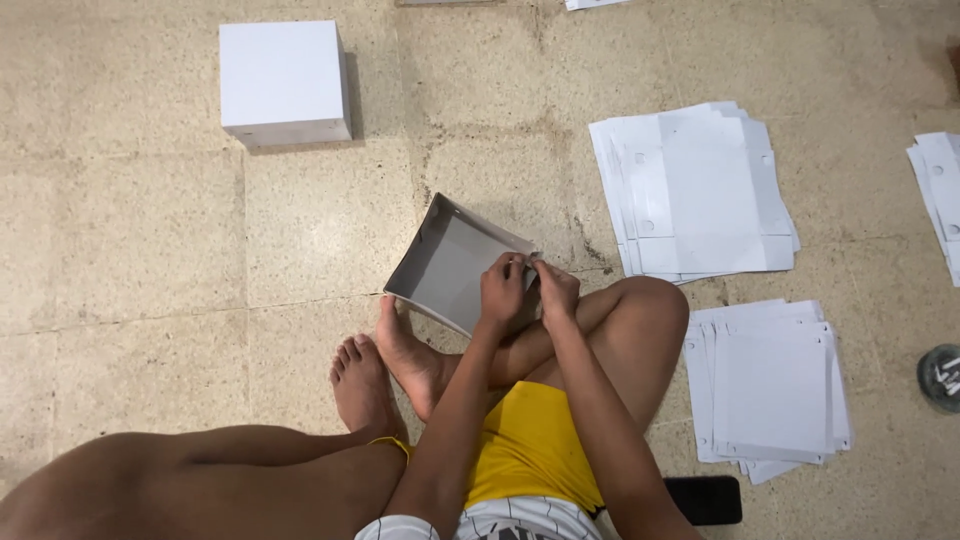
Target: Folding and assembling a cardboard box from a flat cutout while sitting on the floor.
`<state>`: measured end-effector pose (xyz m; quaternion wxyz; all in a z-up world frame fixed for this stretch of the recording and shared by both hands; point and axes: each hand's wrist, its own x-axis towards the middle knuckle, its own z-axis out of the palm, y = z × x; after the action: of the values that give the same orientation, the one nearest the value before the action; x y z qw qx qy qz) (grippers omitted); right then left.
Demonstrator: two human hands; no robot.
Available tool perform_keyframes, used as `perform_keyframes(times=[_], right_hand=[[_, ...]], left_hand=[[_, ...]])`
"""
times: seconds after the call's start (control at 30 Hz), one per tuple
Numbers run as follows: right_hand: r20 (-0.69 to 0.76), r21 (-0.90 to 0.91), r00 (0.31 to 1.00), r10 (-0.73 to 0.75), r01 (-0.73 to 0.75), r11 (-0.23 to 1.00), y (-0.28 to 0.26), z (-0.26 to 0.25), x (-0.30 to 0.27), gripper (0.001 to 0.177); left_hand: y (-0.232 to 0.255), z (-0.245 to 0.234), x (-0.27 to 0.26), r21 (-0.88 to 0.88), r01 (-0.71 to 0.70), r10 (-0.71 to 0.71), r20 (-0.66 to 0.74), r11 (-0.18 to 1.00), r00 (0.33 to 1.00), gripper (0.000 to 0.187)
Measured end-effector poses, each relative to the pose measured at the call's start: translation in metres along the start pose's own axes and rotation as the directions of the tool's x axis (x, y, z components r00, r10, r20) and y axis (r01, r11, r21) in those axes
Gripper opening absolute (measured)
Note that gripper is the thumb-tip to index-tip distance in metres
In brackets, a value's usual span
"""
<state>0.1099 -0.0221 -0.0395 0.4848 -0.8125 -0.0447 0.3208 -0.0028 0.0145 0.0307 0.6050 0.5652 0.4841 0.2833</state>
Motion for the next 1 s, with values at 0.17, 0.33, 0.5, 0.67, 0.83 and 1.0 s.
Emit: perform_keyframes(times=[0.17,0.33,0.5,0.67,0.83,1.0], right_hand=[[0.071,-0.055,0.996,-0.059,0.063,0.996,0.012,-0.003,0.003,0.037],[0.100,-0.074,0.991,-0.091,0.099,0.992,0.014,-0.012,0.003,0.030],[0.104,-0.108,0.986,-0.128,0.139,0.984,0.009,-0.016,-0.002,0.031],[0.152,-0.082,0.972,-0.182,0.196,0.977,0.005,-0.016,-0.007,0.028],[0.153,-0.102,0.975,-0.160,0.177,0.979,0.016,-0.017,-0.003,0.029],[0.122,-0.098,0.982,-0.143,0.156,0.983,-0.007,-0.019,-0.020,0.028]], left_hand=[[-0.038,-0.005,0.042,-0.032,-0.073,0.075,0.068,0.997,0.995,0.028],[-0.035,0.003,0.043,0.028,-0.051,0.047,0.125,0.998,0.991,0.025],[-0.024,-0.001,0.044,0.124,-0.098,0.071,0.208,0.987,0.976,0.026],[-0.030,-0.010,0.046,0.108,-0.050,0.028,0.205,0.993,0.978,0.024],[-0.029,-0.005,0.037,0.164,-0.051,0.022,0.175,0.985,0.984,0.024],[-0.033,0.002,0.043,0.193,-0.057,0.031,0.136,0.980,0.990,0.023]])
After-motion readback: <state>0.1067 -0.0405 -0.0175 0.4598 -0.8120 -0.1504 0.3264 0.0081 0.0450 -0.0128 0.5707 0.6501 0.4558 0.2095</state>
